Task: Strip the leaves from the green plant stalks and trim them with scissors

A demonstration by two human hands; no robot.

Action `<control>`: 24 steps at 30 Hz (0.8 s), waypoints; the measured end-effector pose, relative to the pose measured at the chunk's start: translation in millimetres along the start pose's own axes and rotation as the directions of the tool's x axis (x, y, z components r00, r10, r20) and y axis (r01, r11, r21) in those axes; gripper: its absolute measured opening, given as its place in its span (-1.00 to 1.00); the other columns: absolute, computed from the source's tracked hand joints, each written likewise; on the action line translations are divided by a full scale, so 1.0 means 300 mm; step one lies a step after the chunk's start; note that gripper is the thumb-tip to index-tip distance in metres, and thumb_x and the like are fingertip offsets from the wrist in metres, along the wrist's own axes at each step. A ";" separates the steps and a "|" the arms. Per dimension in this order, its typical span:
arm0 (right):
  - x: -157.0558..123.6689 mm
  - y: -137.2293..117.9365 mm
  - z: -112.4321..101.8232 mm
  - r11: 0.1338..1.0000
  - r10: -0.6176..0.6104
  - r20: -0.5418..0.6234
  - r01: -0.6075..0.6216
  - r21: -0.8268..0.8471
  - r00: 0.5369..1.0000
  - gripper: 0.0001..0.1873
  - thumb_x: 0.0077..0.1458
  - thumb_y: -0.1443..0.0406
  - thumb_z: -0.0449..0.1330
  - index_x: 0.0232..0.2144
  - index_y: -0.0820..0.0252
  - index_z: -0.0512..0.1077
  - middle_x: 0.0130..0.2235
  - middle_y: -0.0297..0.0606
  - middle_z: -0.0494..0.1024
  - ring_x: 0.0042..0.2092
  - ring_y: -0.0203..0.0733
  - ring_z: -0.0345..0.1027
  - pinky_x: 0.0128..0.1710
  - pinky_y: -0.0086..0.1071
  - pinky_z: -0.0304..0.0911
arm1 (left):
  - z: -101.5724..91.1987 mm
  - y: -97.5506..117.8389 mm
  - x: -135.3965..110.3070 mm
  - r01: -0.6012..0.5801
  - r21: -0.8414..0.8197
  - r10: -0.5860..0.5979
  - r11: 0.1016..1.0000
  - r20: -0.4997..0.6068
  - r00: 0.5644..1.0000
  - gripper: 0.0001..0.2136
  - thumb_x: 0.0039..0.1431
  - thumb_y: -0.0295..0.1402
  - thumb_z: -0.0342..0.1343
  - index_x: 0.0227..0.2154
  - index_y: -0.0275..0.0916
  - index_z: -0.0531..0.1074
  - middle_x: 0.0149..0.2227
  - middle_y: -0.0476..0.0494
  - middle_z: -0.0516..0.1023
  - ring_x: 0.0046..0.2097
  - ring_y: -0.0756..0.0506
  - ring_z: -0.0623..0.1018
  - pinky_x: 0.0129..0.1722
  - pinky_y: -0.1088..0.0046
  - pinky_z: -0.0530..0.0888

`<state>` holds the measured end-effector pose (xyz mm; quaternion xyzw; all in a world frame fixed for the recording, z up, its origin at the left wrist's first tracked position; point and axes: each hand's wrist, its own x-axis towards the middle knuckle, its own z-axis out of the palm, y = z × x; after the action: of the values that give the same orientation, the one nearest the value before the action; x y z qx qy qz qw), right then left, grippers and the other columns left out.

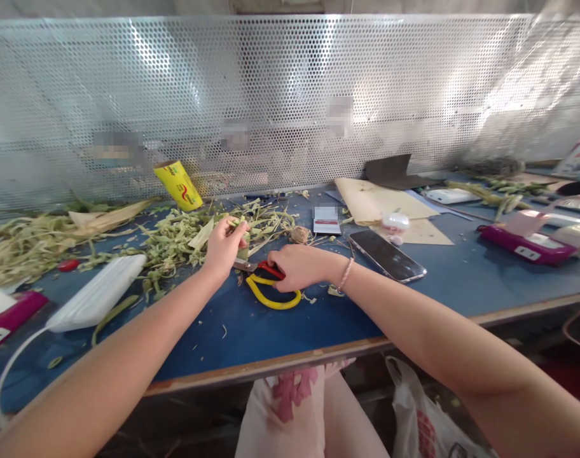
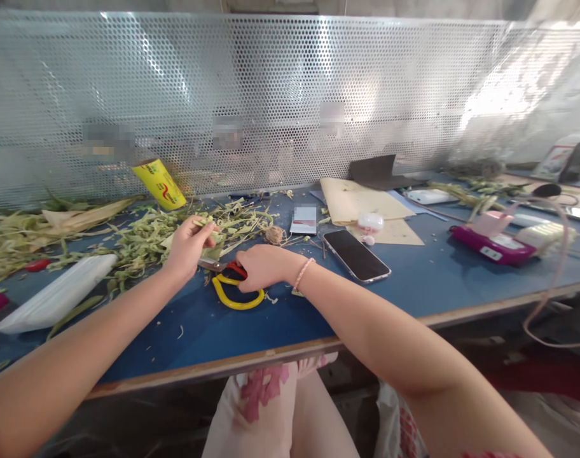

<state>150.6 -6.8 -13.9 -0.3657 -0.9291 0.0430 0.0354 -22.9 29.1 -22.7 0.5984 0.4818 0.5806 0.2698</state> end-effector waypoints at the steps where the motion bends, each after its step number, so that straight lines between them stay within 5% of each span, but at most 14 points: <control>1: -0.001 -0.002 0.000 1.000 0.009 0.009 -0.009 -0.001 1.000 -0.62 -0.08 0.12 0.10 -0.27 0.29 0.32 -0.38 -0.14 0.46 -0.46 -0.23 0.24 -0.53 -0.41 -0.03 | -0.001 0.000 0.001 0.004 -0.008 -0.004 1.000 -0.008 1.000 -0.82 -0.07 -0.24 0.10 -0.53 -0.23 0.27 -0.52 0.02 0.42 -0.61 0.09 0.33 -0.56 0.55 0.30; 10: 0.010 0.033 -0.007 0.965 0.004 -0.064 0.013 0.263 0.998 -0.74 0.05 0.17 0.04 -0.35 0.25 0.38 -0.44 -0.26 0.46 -0.49 -0.35 0.20 -0.48 -0.47 0.03 | -0.005 -0.004 0.005 -0.020 0.039 0.020 0.999 0.004 1.000 -0.84 -0.05 -0.25 0.09 -0.53 -0.24 0.29 -0.53 0.01 0.42 -0.60 0.08 0.33 -0.57 0.54 0.28; 14: 0.025 0.103 -0.006 0.927 0.237 -0.301 -0.123 0.353 0.924 -0.78 0.05 0.38 -0.02 -0.38 0.24 0.43 -0.34 -0.26 0.50 -0.35 -0.33 0.31 -0.33 -0.48 0.12 | -0.008 0.004 -0.001 -0.066 0.134 0.062 0.989 0.037 0.997 -0.85 -0.01 -0.25 0.06 -0.51 -0.23 0.30 -0.58 0.05 0.37 -0.61 0.06 0.34 -0.57 0.54 0.26; 18: 0.030 0.167 0.004 0.883 0.407 -0.298 -0.289 0.369 0.863 -0.73 0.03 0.46 -0.03 -0.31 0.28 0.44 -0.31 -0.19 0.52 -0.27 -0.27 0.34 -0.26 -0.47 0.16 | -0.006 0.003 -0.004 -0.072 0.194 0.057 0.978 0.079 0.995 -0.85 0.01 -0.24 0.04 -0.49 -0.21 0.31 -0.65 0.08 0.31 -0.60 0.04 0.35 -0.55 0.53 0.27; 24: 0.054 0.193 0.040 0.935 0.314 -0.309 -0.235 0.267 0.898 -0.69 0.03 0.50 -0.01 -0.19 0.36 0.42 -0.12 -0.06 0.47 -0.06 -0.20 0.29 -0.05 -0.41 0.14 | -0.008 -0.049 0.025 -0.082 0.198 0.068 0.977 0.076 0.995 -0.84 0.01 -0.21 0.02 -0.44 -0.20 0.29 -0.48 0.00 0.43 -0.44 -0.01 0.46 -0.36 0.46 0.36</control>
<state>176.8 45.8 -31.5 -0.4890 -0.8362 0.0866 0.2326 -30.3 40.9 -32.0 0.6597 0.5056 0.5179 0.2024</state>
